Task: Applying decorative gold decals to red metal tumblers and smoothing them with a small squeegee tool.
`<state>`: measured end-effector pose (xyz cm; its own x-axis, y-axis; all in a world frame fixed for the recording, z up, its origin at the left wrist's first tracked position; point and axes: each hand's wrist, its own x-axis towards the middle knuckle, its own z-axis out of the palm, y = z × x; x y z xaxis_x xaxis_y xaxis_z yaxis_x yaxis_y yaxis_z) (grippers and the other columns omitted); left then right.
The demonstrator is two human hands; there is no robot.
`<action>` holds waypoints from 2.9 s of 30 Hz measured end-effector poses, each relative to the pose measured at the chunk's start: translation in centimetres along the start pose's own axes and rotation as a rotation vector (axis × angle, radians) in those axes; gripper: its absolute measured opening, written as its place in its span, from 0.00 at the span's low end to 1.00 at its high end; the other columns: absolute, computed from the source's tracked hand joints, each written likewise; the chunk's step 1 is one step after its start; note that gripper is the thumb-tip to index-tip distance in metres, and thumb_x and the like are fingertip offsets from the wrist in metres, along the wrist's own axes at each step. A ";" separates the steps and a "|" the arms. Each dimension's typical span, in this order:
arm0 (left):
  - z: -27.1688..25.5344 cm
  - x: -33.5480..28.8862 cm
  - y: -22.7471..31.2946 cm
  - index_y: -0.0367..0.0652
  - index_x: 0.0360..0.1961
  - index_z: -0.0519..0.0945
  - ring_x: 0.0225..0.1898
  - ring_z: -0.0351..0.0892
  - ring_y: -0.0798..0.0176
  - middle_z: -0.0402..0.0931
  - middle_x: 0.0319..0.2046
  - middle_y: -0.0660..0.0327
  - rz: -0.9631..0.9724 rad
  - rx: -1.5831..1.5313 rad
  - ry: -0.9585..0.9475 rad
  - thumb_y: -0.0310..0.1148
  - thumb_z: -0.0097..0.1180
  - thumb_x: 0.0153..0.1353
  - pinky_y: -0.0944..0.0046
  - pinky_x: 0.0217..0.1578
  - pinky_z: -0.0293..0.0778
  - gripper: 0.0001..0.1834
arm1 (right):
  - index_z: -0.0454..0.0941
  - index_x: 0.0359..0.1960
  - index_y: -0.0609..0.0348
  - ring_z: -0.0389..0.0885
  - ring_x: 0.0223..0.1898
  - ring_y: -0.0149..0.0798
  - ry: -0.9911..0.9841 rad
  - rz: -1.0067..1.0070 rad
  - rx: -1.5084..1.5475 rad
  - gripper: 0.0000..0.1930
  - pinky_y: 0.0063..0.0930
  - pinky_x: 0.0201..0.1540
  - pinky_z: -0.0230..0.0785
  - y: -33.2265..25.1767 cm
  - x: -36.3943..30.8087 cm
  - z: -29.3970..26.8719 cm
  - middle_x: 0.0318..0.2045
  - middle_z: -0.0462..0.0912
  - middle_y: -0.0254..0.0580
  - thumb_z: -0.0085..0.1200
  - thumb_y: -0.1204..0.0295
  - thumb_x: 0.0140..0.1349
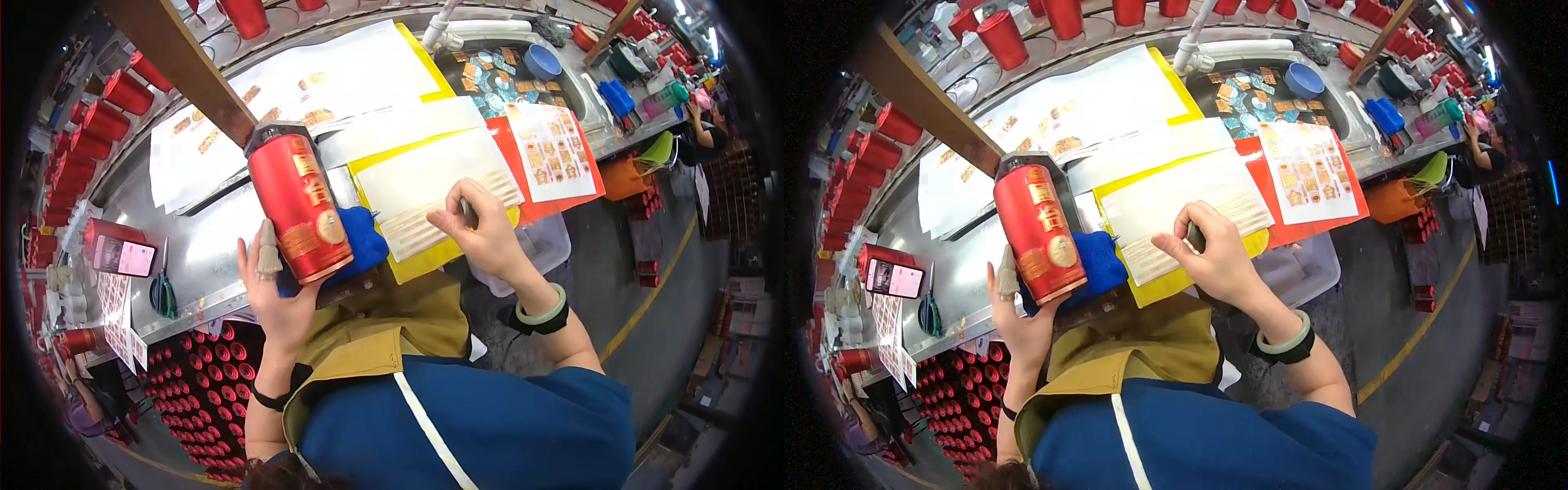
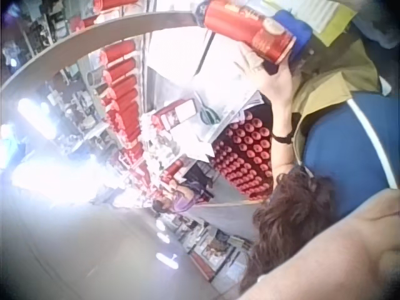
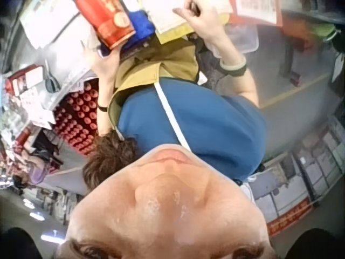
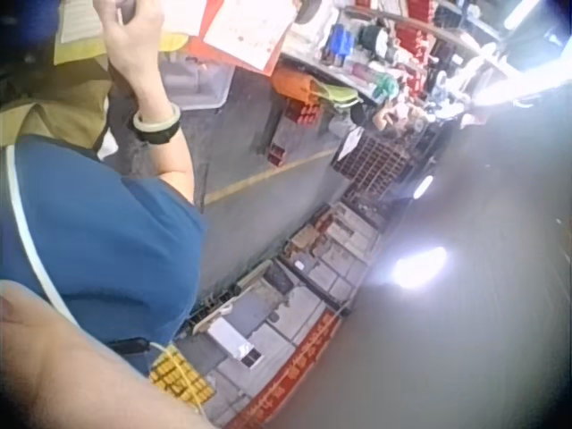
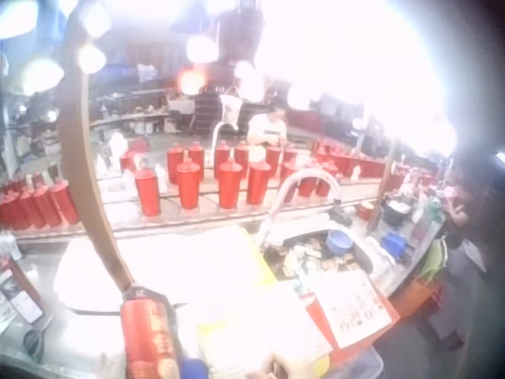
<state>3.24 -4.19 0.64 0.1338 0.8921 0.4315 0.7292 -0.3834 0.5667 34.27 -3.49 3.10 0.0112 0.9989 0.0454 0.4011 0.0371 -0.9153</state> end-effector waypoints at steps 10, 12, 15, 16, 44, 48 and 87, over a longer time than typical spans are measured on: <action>-0.5 1.5 1.1 0.40 0.74 0.64 0.72 0.63 0.39 0.53 0.76 0.42 0.040 0.066 -0.086 0.33 0.83 0.42 0.47 0.70 0.63 0.58 | 0.81 0.32 0.61 0.81 0.32 0.43 -0.052 -0.138 -0.459 0.12 0.36 0.37 0.73 3.0 9.5 -6.2 0.30 0.80 0.46 0.68 0.65 0.61; -0.6 1.5 1.0 0.40 0.74 0.64 0.72 0.62 0.39 0.53 0.76 0.41 0.021 0.026 -0.088 0.33 0.83 0.41 0.46 0.69 0.64 0.58 | 0.83 0.37 0.61 0.83 0.38 0.49 -0.037 -0.097 -0.651 0.09 0.41 0.43 0.75 5.3 14.2 -8.9 0.36 0.82 0.49 0.64 0.67 0.64; -0.5 1.7 0.9 0.44 0.75 0.64 0.71 0.63 0.33 0.55 0.74 0.35 -0.005 0.016 -0.095 0.42 0.81 0.44 0.37 0.70 0.58 0.57 | 0.83 0.44 0.60 0.83 0.48 0.51 -0.057 -0.122 -0.921 0.10 0.42 0.51 0.75 10.1 21.0 -11.5 0.47 0.81 0.52 0.60 0.69 0.66; -0.3 1.9 1.0 0.45 0.75 0.64 0.71 0.63 0.33 0.55 0.74 0.35 -0.008 0.026 -0.106 0.43 0.81 0.43 0.36 0.70 0.58 0.57 | 0.83 0.49 0.60 0.82 0.54 0.51 -0.068 -0.175 -1.062 0.12 0.42 0.55 0.75 12.0 22.8 -11.9 0.54 0.80 0.53 0.59 0.70 0.66; 0.2 0.2 -0.9 0.31 0.75 0.58 0.63 0.78 0.51 0.74 0.64 0.43 -0.267 -0.298 -0.110 0.33 0.80 0.48 0.58 0.62 0.72 0.57 | 0.83 0.53 0.58 0.72 0.30 0.25 -0.020 -0.301 -0.333 0.18 0.20 0.33 0.65 -3.9 10.2 -1.6 0.30 0.79 0.31 0.63 0.81 0.61; 0.0 0.3 -0.7 0.31 0.76 0.56 0.64 0.77 0.51 0.73 0.65 0.43 -0.068 -0.134 -0.014 0.36 0.80 0.49 0.57 0.64 0.71 0.58 | 0.82 0.55 0.58 0.69 0.29 0.20 -0.080 -0.182 -0.199 0.18 0.17 0.31 0.62 -5.6 7.8 1.7 0.29 0.73 0.26 0.62 0.81 0.62; 0.0 6.6 -2.0 0.28 0.67 0.66 0.56 0.80 0.65 0.78 0.57 0.51 -0.728 -1.203 -0.090 0.39 0.60 0.72 0.64 0.58 0.75 0.31 | 0.66 0.64 0.65 0.70 0.32 0.25 -0.176 -0.113 0.212 0.24 0.20 0.38 0.68 -4.3 7.7 10.1 0.33 0.74 0.32 0.57 0.67 0.72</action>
<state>2.73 2.49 2.36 0.0554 0.9707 -0.2338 -0.3524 0.2381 0.9050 23.41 4.36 3.34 -0.1893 0.9769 0.0990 0.1898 0.1353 -0.9724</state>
